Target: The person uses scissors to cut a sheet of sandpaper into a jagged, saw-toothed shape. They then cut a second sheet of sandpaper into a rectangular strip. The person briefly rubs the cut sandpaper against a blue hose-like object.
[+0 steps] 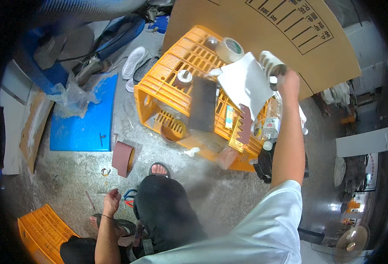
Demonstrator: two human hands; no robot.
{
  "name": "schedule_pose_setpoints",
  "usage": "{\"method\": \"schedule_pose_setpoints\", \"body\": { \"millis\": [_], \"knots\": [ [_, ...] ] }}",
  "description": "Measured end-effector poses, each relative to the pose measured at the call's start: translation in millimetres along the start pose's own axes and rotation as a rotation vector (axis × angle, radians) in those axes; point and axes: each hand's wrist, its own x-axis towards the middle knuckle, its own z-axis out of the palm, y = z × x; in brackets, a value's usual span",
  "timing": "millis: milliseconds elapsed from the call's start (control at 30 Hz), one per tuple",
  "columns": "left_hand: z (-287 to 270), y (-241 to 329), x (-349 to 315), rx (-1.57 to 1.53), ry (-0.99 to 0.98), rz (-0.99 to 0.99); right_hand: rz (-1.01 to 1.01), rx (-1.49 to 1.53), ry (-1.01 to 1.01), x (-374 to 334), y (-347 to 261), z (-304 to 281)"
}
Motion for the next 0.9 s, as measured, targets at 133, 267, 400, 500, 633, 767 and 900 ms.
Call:
{"method": "schedule_pose_setpoints", "body": {
  "millis": [133, 267, 400, 500, 633, 767, 900],
  "knots": [
    [5, -11, 3, 0.027, 0.018, 0.02, 0.014, 0.136, 0.045, -6, 6, -25],
    [7, -11, 6, 0.032, 0.012, 0.016, -0.072, 0.362, 0.006, -20, -42, -14],
    [3, 0, 6, 0.087, 0.0, 0.052, -0.335, 0.38, -0.049, -19, -122, 28],
    [-2, 9, 5, 0.143, 0.005, 0.065, -0.318, 0.072, -0.143, -26, -179, 53],
    [-4, 9, 5, 0.122, 0.042, 0.096, -0.421, 0.052, -0.395, -40, -190, 47],
    [-1, -2, 7, 0.049, 0.071, 0.18, -0.293, 0.164, -0.335, -48, -118, 29],
    [2, -10, 9, 0.181, 0.022, 0.169, -0.054, -0.049, -0.25, -27, -43, 45]
  ]
}}
